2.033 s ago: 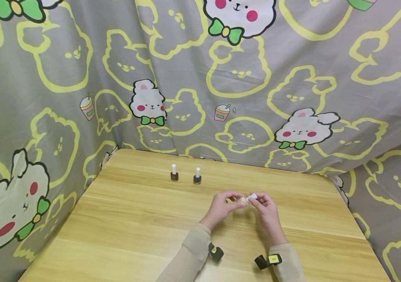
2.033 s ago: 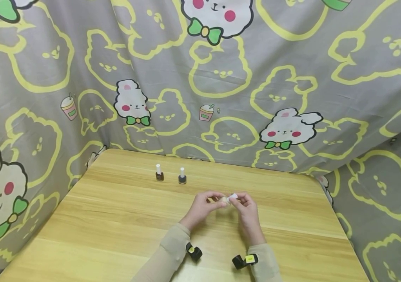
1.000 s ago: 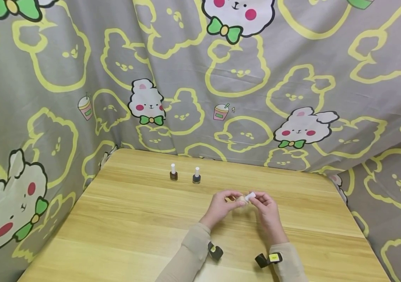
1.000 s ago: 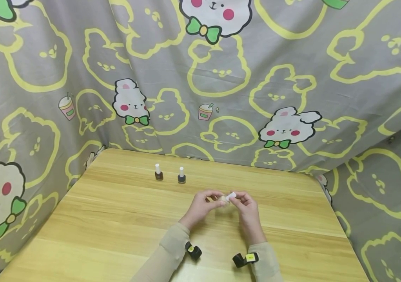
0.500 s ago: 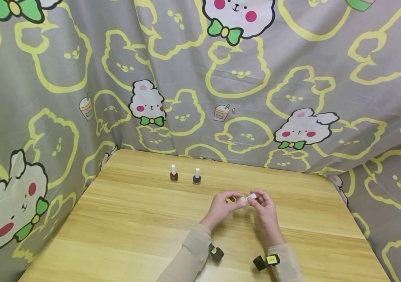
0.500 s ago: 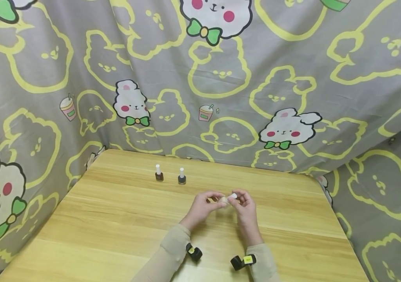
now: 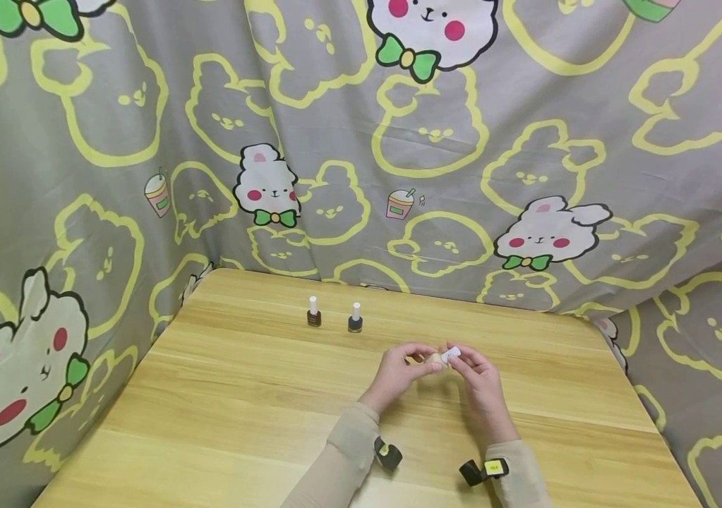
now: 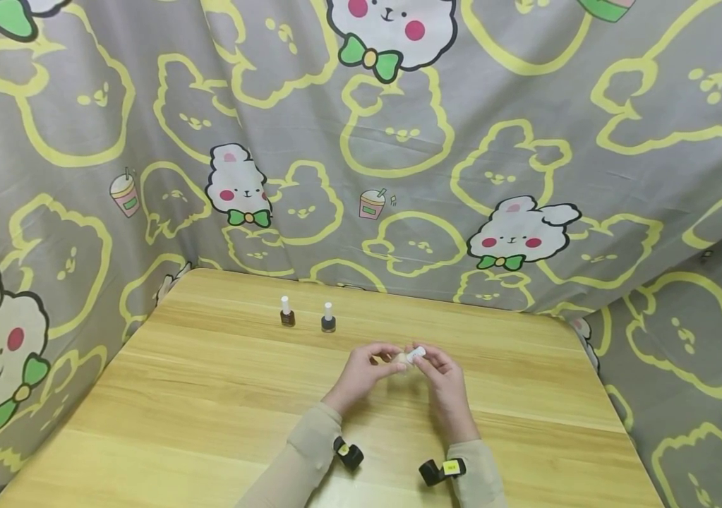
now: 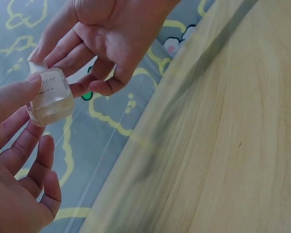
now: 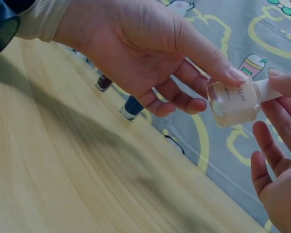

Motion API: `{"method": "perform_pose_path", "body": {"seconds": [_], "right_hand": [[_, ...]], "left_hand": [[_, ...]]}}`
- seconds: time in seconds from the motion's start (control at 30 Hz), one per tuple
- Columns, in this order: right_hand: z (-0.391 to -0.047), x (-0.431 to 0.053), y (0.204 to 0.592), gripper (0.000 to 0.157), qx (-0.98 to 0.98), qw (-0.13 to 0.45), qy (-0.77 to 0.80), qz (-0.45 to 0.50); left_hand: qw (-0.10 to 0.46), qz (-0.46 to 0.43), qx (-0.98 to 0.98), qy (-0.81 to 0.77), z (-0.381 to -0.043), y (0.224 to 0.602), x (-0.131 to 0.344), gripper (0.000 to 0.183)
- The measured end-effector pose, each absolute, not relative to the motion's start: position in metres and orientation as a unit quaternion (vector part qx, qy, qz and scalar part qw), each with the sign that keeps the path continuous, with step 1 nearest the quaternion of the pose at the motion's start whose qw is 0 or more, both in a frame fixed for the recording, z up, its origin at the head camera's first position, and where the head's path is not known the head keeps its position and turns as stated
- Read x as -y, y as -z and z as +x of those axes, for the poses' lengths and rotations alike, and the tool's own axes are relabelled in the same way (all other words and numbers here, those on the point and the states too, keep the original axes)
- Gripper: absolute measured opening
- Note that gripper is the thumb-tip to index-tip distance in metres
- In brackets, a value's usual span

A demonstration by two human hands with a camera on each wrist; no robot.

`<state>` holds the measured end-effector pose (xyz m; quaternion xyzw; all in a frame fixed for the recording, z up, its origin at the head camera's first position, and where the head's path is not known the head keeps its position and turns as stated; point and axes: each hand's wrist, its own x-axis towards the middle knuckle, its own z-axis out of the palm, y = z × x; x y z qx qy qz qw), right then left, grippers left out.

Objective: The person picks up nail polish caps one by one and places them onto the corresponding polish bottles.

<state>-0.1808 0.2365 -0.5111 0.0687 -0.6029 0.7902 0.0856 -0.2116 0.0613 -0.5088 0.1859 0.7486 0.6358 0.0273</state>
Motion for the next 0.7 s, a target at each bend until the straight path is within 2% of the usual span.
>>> {"method": "perform_pose_path", "body": {"seconds": [0.27, 0.47, 0.6, 0.7], "right_hand": [[-0.1822, -0.235, 0.5114, 0.028, 0.599, 0.113, -0.791, 0.051], [-0.1827, -0.2362, 0.5115, 0.024, 0.609, 0.107, -0.782, 0.072], [-0.1837, -0.2406, 0.5138, 0.035, 0.618, 0.099, -0.772, 0.109], [-0.1846, -0.2445, 0.5146, 0.036, 0.614, 0.105, -0.774, 0.114]], "left_hand": [[0.026, 0.199, -0.75, -0.63, -0.2132, 0.5109, -0.0643, 0.026], [0.026, 0.191, -0.754, -0.628, -0.2125, 0.5093, -0.0635, 0.026], [0.023, 0.179, -0.756, -0.63, -0.2127, 0.5083, -0.0615, 0.029], [0.019, 0.17, -0.754, -0.634, -0.2142, 0.5077, -0.0592, 0.031]]}}
